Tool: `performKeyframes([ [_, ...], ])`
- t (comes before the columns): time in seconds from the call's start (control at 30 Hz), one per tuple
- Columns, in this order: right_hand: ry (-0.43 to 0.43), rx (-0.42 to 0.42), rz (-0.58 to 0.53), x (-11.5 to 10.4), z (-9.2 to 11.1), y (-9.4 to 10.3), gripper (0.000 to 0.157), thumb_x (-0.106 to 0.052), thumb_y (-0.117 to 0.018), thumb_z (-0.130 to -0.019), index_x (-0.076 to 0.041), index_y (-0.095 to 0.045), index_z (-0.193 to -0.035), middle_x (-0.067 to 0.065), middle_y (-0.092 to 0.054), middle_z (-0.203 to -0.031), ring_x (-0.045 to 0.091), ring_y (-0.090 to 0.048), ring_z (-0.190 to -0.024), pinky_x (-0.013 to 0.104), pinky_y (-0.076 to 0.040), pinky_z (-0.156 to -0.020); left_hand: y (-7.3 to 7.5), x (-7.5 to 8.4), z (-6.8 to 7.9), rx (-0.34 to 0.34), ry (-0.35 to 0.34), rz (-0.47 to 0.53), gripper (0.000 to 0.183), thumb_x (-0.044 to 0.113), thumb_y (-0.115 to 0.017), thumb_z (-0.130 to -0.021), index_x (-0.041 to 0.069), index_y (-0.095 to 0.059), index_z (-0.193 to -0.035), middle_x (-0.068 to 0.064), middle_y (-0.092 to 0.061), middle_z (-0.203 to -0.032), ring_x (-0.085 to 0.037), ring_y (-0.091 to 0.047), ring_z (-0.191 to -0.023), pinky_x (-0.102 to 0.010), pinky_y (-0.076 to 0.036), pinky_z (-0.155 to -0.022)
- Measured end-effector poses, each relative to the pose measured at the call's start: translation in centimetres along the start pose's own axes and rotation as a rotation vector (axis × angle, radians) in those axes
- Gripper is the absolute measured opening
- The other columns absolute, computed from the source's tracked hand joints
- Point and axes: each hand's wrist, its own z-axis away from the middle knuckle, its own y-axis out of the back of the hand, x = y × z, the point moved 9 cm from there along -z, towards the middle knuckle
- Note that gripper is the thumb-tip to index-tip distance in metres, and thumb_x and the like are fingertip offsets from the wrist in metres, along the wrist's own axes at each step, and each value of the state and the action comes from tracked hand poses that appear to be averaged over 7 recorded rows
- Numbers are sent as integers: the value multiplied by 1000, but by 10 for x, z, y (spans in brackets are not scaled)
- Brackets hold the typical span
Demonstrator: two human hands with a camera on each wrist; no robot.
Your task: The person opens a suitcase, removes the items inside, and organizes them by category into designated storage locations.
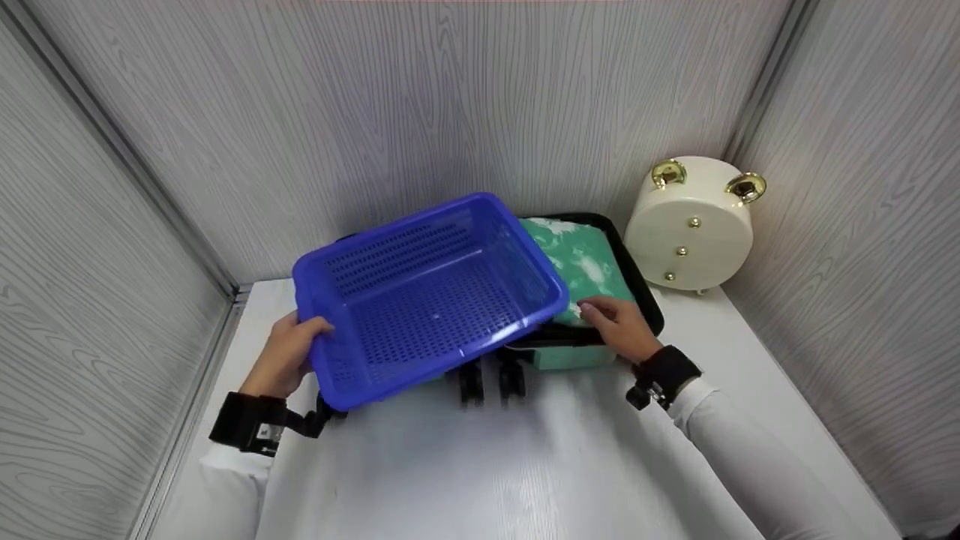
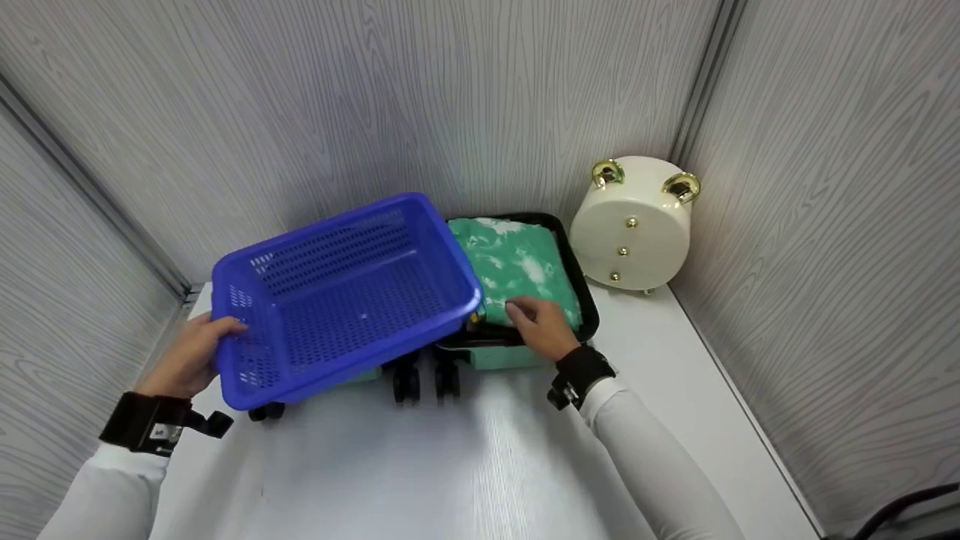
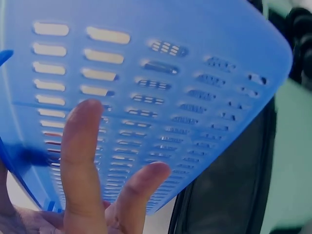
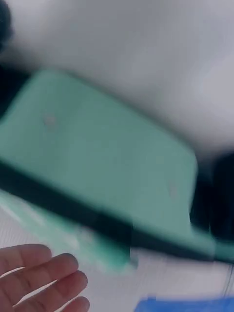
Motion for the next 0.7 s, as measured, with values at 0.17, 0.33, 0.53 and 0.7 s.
performKeyframes([
  [0.17,-113,-22,-356,-14,-2,9,48,-24,-43,-119,16,-60,-139,1,-77,-93,5,-73,-78,23,-62,-71,-37,-7,10,-104,-30,-72,60,6,-54,-102,-8,-39,-159,-18,-74,-127,-23,-79,-104,-35,-66,-84],
  [0.33,-198,-120,-446,-18,5,10,53,-30,-44,-119,10,-49,-154,-2,-74,-96,7,-75,-77,24,-62,-66,-65,-19,21,-180,-40,-119,63,5,-56,-101,-7,-38,-161,-25,-72,-130,-25,-79,-99,-36,-66,-82],
  [0.53,-265,-276,-459,-7,23,5,36,-16,-51,-115,7,-54,-143,-2,-71,-90,4,-66,-68,21,-57,-61,-86,-37,33,-268,-48,-179,72,6,-58,-98,-7,-32,-163,-36,-65,-135,-36,-80,-103,-46,-68,-80],
  [0.7,-313,-373,-542,2,40,4,7,-5,-55,-109,-3,-54,-116,-6,-62,-80,3,-49,-63,19,-46,-54,-95,-48,43,-343,-41,-218,82,7,-63,-96,-5,-23,-166,-39,-61,-140,-41,-78,-107,-53,-67,-81],
])
